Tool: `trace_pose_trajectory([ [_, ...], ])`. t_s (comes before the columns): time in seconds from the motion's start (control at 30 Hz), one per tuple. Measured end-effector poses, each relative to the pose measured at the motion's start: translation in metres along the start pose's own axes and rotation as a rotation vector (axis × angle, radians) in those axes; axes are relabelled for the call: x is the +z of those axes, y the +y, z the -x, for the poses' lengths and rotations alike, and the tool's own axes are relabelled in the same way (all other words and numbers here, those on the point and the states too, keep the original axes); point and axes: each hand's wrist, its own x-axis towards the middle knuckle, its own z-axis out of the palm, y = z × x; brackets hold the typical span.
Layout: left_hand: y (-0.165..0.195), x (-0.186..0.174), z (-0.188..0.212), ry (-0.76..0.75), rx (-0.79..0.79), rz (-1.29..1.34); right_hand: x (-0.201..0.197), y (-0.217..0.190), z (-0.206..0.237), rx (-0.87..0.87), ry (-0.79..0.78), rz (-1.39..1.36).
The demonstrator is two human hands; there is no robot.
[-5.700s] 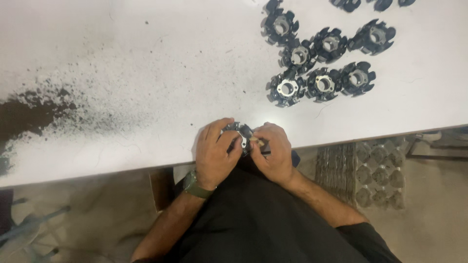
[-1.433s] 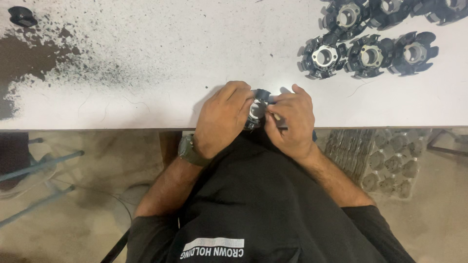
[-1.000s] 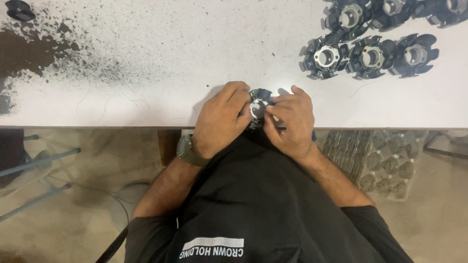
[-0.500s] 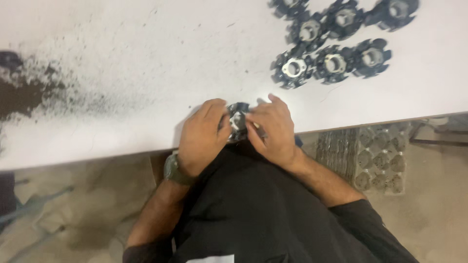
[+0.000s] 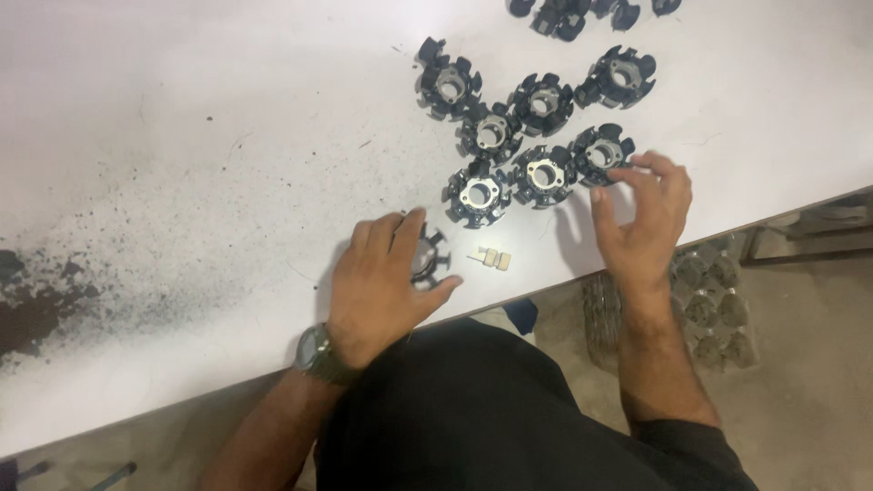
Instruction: The person sits at a white workbench and fits small light-colored pads into black toothed mechanical parts, using a small blade to trim and press the pads into place. They work on the parts one at a time and set finished parts aside on the table.
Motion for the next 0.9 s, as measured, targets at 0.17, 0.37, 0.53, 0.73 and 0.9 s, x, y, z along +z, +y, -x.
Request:
trace_pose_trajectory([
  [0.17,0.029,0.028,-0.088,0.027,0.105,0.001,0.014,0.039,-0.040,0.009,-0.286,0.147],
  [0.37,0.027,0.068,-0.102,-0.039,0.171,-0.023,0.019,0.042,-0.027,0.190,-0.075,-0.242],
  [0.53,0.017,0.062,-0.105,-0.100,0.092,0.088,0.027,0.008,-0.028,0.017,-0.232,-0.112],
  [0.73,0.010,0.054,-0.147,0.149,0.190,0.086,0.027,-0.024,-0.040,0.008,-0.274,-0.045],
  [0.9,0.006,0.081,-0.171,0.220,0.290,-0.013,0.026,-0.021,-0.052,0.186,-0.358,-0.170],
])
